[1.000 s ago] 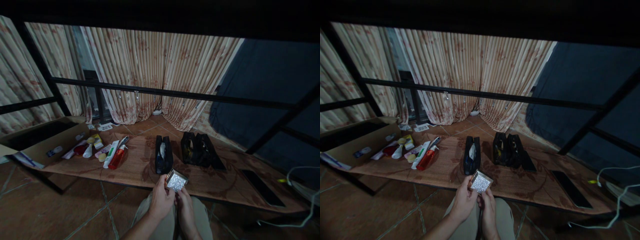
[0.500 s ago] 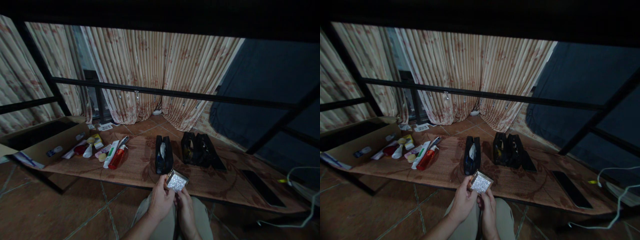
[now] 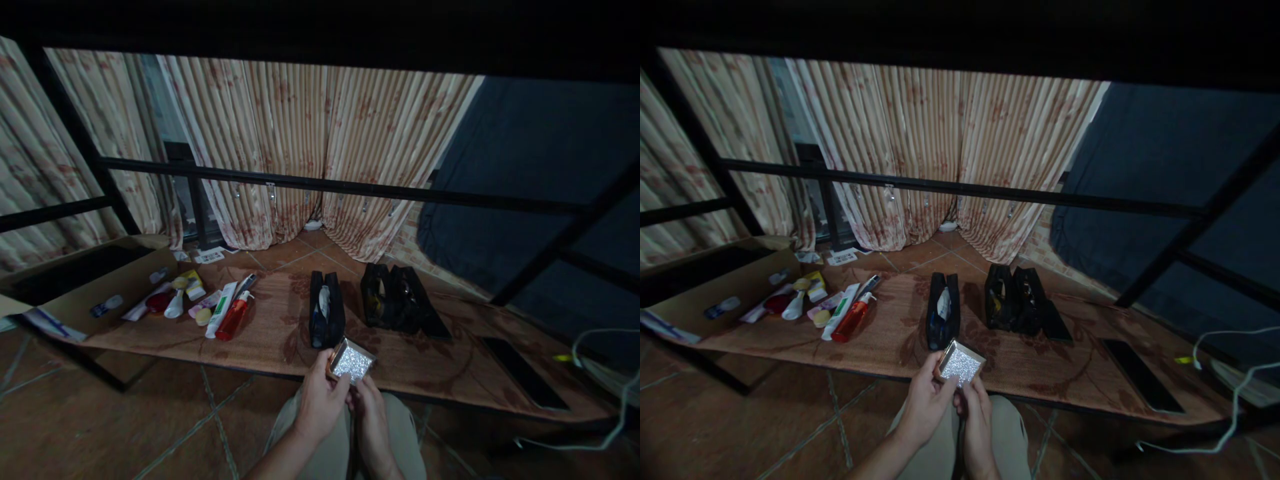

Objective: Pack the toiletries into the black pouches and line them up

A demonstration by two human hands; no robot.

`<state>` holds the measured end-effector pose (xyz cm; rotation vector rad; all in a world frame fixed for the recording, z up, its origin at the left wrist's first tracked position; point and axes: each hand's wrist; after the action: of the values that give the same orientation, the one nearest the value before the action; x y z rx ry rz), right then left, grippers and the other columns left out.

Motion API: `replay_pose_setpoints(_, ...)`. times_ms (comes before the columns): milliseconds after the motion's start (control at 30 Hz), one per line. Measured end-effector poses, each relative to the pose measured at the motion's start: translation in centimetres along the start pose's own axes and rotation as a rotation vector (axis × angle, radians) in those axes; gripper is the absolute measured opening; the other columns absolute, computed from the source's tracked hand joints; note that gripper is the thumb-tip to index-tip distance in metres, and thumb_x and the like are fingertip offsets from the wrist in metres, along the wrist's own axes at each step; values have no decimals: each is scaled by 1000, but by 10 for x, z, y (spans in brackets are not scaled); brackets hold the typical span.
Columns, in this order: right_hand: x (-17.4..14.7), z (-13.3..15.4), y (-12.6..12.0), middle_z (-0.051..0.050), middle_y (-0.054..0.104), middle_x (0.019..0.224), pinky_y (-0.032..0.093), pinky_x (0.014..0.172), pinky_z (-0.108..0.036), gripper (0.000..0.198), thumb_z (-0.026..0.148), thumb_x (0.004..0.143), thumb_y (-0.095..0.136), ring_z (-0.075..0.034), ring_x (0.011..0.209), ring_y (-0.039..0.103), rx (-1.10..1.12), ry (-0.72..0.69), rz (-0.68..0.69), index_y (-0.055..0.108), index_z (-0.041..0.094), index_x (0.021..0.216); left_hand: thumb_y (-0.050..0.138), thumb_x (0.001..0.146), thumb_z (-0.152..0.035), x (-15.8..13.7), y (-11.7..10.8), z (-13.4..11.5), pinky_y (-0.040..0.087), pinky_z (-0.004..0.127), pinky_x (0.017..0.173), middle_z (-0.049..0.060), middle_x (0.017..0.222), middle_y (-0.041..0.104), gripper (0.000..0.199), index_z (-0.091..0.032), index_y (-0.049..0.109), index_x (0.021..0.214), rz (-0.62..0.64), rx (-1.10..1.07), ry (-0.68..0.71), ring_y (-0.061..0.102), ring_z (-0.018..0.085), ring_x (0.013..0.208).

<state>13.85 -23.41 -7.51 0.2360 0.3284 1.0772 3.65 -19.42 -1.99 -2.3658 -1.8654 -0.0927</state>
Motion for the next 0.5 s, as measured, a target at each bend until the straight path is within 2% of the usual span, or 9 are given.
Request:
replay_pose_setpoints(200, -1, 4, 2, 1, 57, 67, 35, 53, -22, 40, 55, 80, 60, -12, 59, 44, -31, -22, 21, 66, 17, 93, 63, 78, -30, 0, 2, 5, 51, 25, 68, 5, 92, 68, 33, -18, 56, 108, 13, -154, -75, 64, 15, 76)
replay_pose_setpoints(333, -3, 9, 5, 1, 56, 69, 34, 55, -22, 40, 54, 81, 60, -12, 61, 43, -61, -34, 32, 67, 17, 92, 60, 82, -34, -1, 0, 4, 51, 24, 69, 4, 91, 67, 29, -17, 55, 105, 38, -231, -73, 63, 14, 75)
replay_pose_setpoints(500, -4, 15, 8, 2, 53, 63, 32, 55, -22, 38, 54, 83, 56, -12, 60, 41, -77, -80, 58, 67, 18, 85, 62, 80, -40, 2, -7, 3, 47, 20, 60, 2, 79, 64, 31, -15, 57, 98, -55, -210, -125, 57, 10, 63)
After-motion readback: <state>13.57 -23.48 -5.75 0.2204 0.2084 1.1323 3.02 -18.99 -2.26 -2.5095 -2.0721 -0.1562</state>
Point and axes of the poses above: each hand's wrist, its own x-axis towards the middle knuckle, its own y-axis out of the palm, z = x × y
